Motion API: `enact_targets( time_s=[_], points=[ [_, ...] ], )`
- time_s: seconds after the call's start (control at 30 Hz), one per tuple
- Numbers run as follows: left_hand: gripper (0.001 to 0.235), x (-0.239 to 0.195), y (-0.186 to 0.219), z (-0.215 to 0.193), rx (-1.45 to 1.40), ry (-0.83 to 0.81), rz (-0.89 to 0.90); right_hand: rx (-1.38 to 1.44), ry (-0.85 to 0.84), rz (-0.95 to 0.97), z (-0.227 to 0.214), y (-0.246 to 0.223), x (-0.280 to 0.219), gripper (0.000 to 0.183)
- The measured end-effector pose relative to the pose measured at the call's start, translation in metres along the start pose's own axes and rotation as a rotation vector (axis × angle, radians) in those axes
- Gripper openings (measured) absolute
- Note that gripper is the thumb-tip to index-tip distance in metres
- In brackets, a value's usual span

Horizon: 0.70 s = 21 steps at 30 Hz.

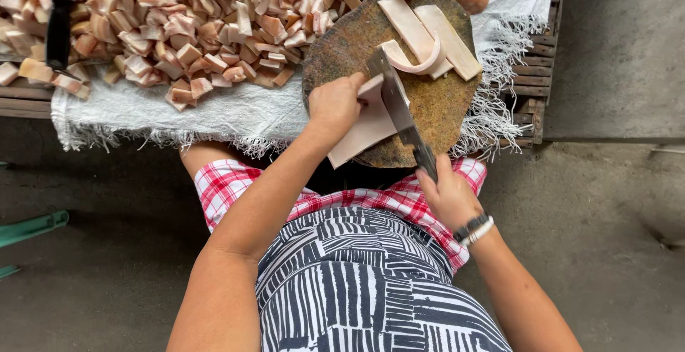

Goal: The person cuts large sheets of pork skin into long strips and then into small squares using a large cleaver on a wooden cutting board.

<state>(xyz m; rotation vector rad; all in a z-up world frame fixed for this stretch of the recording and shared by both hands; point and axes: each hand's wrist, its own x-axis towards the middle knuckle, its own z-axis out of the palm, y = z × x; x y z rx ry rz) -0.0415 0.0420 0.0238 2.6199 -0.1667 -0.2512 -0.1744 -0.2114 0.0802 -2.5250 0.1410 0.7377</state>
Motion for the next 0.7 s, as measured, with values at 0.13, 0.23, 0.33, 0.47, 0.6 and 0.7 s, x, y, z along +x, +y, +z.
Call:
enact_targets(
  time_s=[0.13, 0.23, 0.33, 0.47, 0.6, 0.7],
  points=[
    [0.033, 0.007, -0.004, -0.006, -0.063, -0.1, -0.009, -0.057, -0.102, 0.127, 0.005, 0.023, -0.048, 0.035],
    [0.029, -0.001, -0.004, -0.012, -0.052, -0.061, 0.154, -0.064, -0.081, 0.105, 0.008, 0.03, -0.057, 0.037],
    [0.016, -0.016, 0.006, -0.015, -0.079, -0.08, 0.297, -0.126, -0.085, 0.103, 0.01, 0.027, -0.036, 0.037],
    [0.011, -0.045, 0.04, -0.015, -0.075, -0.067, 0.388, -0.07, -0.041, -0.002, 0.011, 0.007, 0.01, 0.034],
    [0.016, -0.064, 0.049, -0.015, -0.033, -0.029, 0.371, -0.062, 0.015, -0.09, 0.011, -0.003, 0.039, 0.036],
    [0.035, -0.059, 0.032, -0.016, -0.167, 0.083, 0.318, -0.062, -0.028, -0.033, 0.009, 0.009, 0.021, 0.036]
  ],
)
